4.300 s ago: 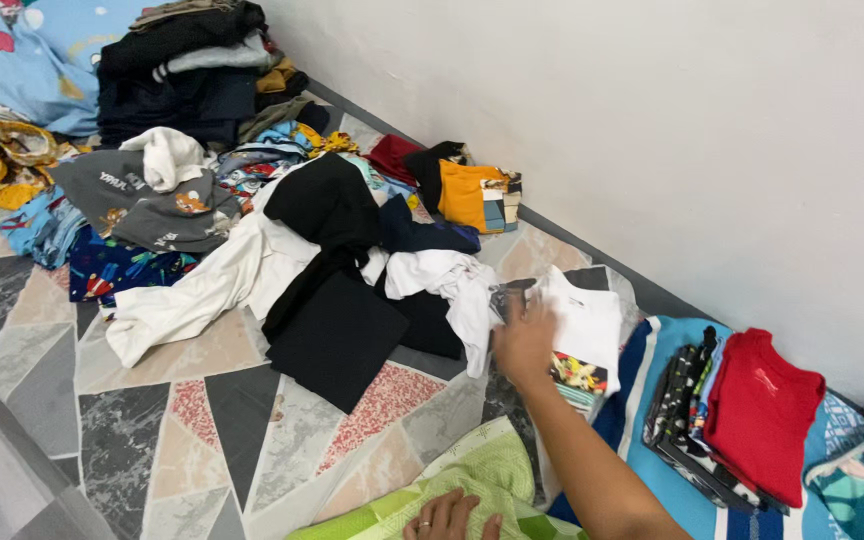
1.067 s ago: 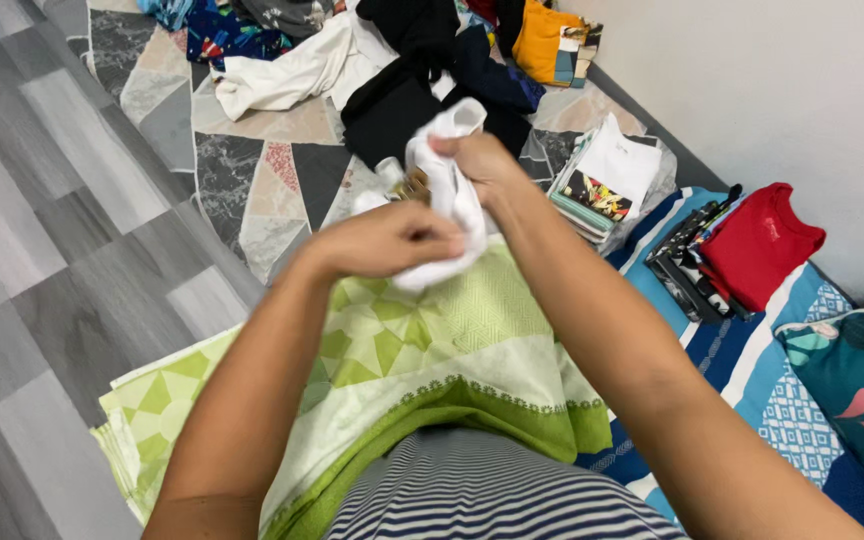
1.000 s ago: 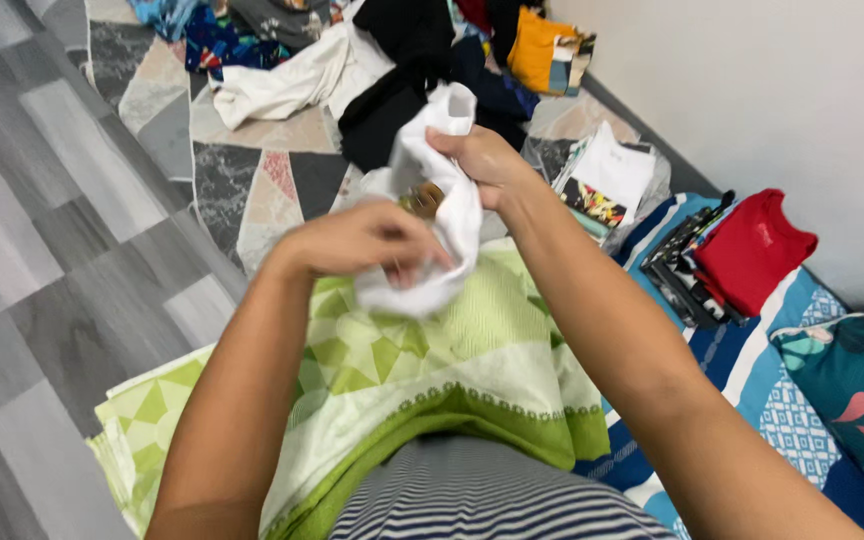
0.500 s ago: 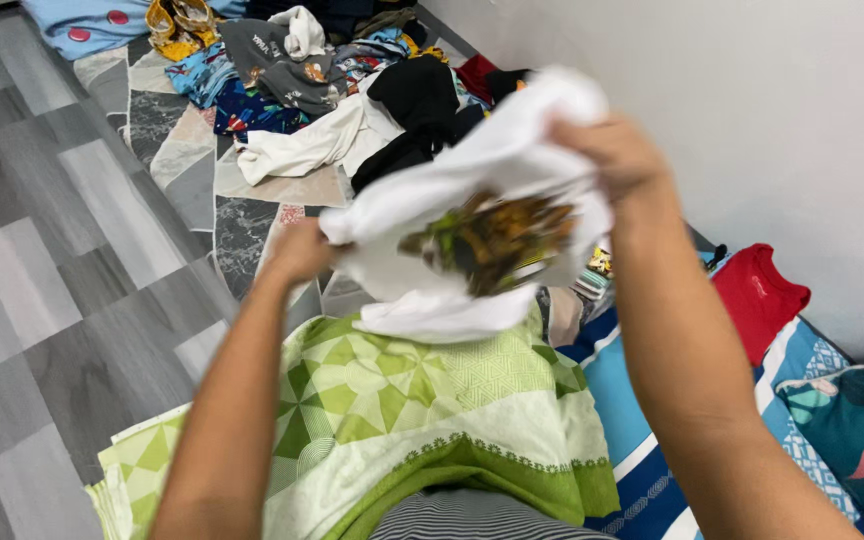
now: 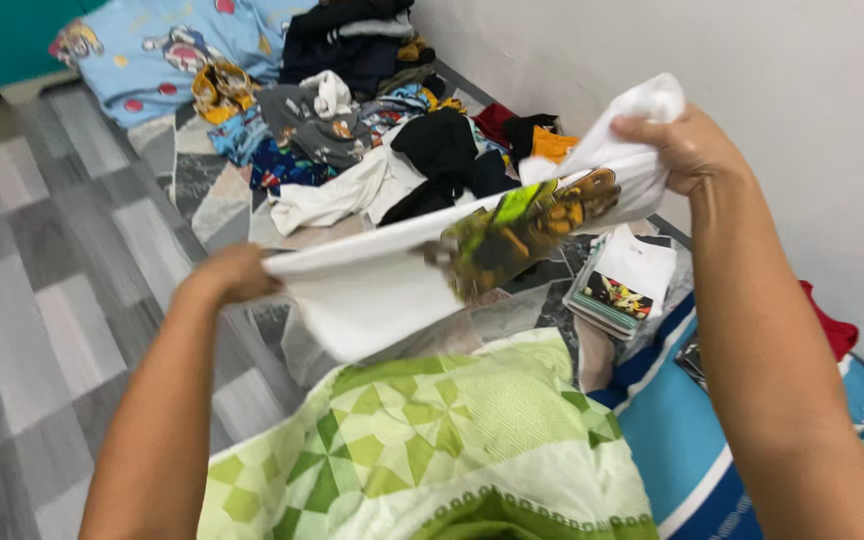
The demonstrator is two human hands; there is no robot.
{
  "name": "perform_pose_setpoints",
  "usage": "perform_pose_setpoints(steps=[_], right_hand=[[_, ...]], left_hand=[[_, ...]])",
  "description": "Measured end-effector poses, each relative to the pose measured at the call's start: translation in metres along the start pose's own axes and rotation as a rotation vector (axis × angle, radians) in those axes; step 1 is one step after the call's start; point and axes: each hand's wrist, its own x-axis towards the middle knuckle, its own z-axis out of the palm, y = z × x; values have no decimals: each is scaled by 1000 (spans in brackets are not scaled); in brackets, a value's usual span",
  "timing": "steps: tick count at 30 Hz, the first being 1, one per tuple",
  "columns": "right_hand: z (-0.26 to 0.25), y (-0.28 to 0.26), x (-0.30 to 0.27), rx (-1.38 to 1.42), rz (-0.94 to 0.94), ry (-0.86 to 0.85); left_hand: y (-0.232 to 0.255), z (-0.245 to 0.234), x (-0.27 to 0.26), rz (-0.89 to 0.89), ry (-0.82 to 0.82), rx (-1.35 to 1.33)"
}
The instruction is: The person folds a red shirt, a white shirt, and another white shirt with a graphic print by hand, placing each one onto a stack on the bed.
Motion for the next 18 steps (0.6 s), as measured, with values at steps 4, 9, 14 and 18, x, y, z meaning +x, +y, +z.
perform_pose_setpoints(steps=[4,9,14,18], right_hand=[[-43,24,19,213,73,205],[-42,72,20,-487,194,-90],[124,74,0,-621,-151,-610],[186,45,-21,-402,-136,-587]], left_hand=[[-49,-12,-11,-182,235,-570],[-9,-27,10,-67,650,-1506],[166,-47,42,570,536,-1074],[208,-70,15,301,428,-933]])
